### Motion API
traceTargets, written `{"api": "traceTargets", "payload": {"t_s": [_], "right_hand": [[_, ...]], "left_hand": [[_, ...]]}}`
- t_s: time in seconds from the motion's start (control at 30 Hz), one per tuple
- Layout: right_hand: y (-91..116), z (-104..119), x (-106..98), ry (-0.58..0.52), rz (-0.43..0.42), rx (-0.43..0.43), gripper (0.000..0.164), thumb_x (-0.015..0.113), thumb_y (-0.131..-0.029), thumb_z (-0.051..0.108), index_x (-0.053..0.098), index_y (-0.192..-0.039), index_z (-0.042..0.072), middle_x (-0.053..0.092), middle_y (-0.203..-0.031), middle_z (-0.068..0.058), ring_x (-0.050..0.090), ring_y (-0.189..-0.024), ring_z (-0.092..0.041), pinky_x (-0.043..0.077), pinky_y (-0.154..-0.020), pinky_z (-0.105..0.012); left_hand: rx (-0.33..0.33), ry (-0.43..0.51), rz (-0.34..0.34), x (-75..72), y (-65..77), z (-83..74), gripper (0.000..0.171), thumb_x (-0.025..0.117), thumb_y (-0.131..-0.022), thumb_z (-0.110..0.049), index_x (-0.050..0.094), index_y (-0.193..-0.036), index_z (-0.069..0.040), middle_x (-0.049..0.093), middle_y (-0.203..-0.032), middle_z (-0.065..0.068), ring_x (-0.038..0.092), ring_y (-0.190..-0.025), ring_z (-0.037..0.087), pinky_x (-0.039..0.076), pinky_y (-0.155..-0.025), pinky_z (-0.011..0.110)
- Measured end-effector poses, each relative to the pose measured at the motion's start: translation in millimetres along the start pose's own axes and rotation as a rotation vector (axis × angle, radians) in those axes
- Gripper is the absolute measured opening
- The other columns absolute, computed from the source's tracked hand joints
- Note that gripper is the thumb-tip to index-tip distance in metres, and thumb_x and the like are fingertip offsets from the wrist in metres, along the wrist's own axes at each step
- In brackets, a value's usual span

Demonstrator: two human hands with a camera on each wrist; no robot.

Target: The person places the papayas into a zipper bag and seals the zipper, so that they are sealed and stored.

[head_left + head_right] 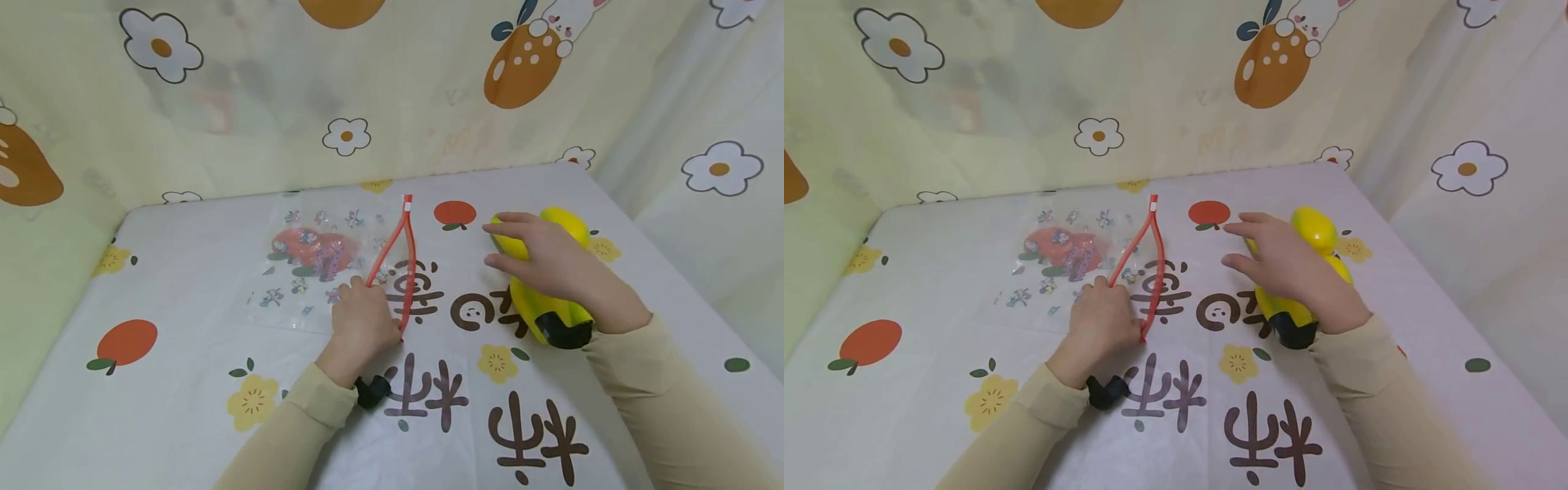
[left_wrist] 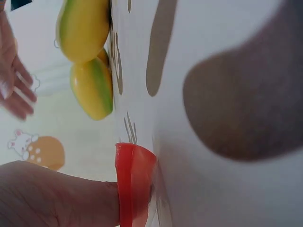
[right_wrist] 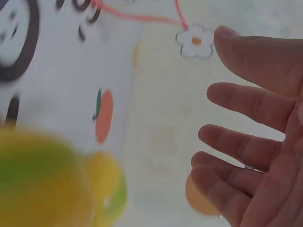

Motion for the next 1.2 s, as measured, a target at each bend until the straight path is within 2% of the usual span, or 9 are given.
{"api": "traceTargets", "payload": {"t_s": [0.23, 0.37, 0.5, 0.63, 0.77, 0.97, 1.2], "right_hand": [[18, -50, -16, 0.006, -0.063, 0.076, 0.056, 0.068, -0.099, 0.029, 0.054, -0.144, -0.001, 0.042, -0.155, -0.03, 0.035, -0.143, -0.053, 0.031, -0.113, -0.07], [28, -88, -30, -0.042, -0.082, 0.158, 0.057, 0.064, -0.101, 0.031, 0.05, -0.148, 0.001, 0.041, -0.155, -0.031, 0.04, -0.138, -0.056, 0.037, -0.107, -0.071], [35, -125, -47, -0.048, -0.043, 0.26, 0.067, 0.056, -0.104, 0.044, 0.04, -0.155, 0.003, 0.035, -0.156, -0.036, 0.043, -0.132, -0.062, 0.041, -0.1, -0.073], [35, -148, -57, -0.039, 0.031, 0.331, 0.077, 0.05, -0.103, 0.054, 0.031, -0.158, 0.003, 0.034, -0.153, -0.04, 0.039, -0.133, -0.061, 0.04, -0.1, -0.074], [32, -156, -55, -0.038, 0.096, 0.351, 0.08, 0.048, -0.103, 0.058, 0.032, -0.156, 0.0, 0.038, -0.151, -0.04, 0.04, -0.133, -0.059, 0.042, -0.099, -0.073], [34, -155, -35, -0.03, 0.181, 0.339, 0.079, 0.047, -0.104, 0.055, 0.037, -0.151, -0.008, 0.043, -0.146, -0.039, 0.046, -0.127, -0.059, 0.046, -0.095, -0.072], [32, -152, -16, -0.057, 0.185, 0.357, 0.086, 0.05, -0.101, 0.06, 0.034, -0.149, -0.01, 0.043, -0.143, -0.04, 0.049, -0.122, -0.057, 0.049, -0.093, -0.069]], "left_hand": [[0.003, 0.012, 0.003, 0.3, 0.8, -1.0, 0.056, 0.083, -0.077, -0.04, 0.069, -0.11, 0.004, 0.057, -0.107, 0.019, 0.053, -0.094, 0.033, 0.057, -0.072, 0.044], [0.017, 0.024, -0.002, 2.5, 0.1, -4.2, 0.055, 0.083, -0.077, -0.039, 0.069, -0.109, 0.004, 0.057, -0.107, 0.019, 0.053, -0.094, 0.032, 0.056, -0.072, 0.044], [0.028, 0.017, -0.006, 3.4, 0.1, -5.7, 0.055, 0.082, -0.078, -0.039, 0.069, -0.11, 0.004, 0.057, -0.107, 0.019, 0.054, -0.094, 0.033, 0.057, -0.072, 0.044], [0.009, 0.008, -0.007, 2.7, 0.8, -2.6, 0.054, 0.08, -0.08, -0.038, 0.068, -0.113, 0.003, 0.056, -0.107, 0.019, 0.053, -0.095, 0.033, 0.057, -0.073, 0.044], [-0.011, 0.007, -0.006, 1.4, 1.4, 1.7, 0.053, 0.08, -0.081, -0.038, 0.068, -0.114, 0.002, 0.056, -0.107, 0.019, 0.053, -0.096, 0.033, 0.057, -0.074, 0.044], [-0.001, 0.039, 0.002, 1.6, 0.7, 2.1, 0.052, 0.08, -0.081, -0.036, 0.068, -0.115, 0.002, 0.056, -0.108, 0.02, 0.053, -0.095, 0.034, 0.056, -0.073, 0.045], [0.0, 0.032, -0.042, 1.2, 2.1, 4.6, 0.049, 0.078, -0.081, -0.037, 0.069, -0.111, 0.001, 0.059, -0.106, 0.019, 0.056, -0.095, 0.035, 0.056, -0.071, 0.047]]}}
Point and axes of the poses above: each hand's wrist, its own y-axis away from the middle knuckle, its own x-axis out of the palm, z = x × y, the point moved 2 cm from there along -y, towards the middle knuckle
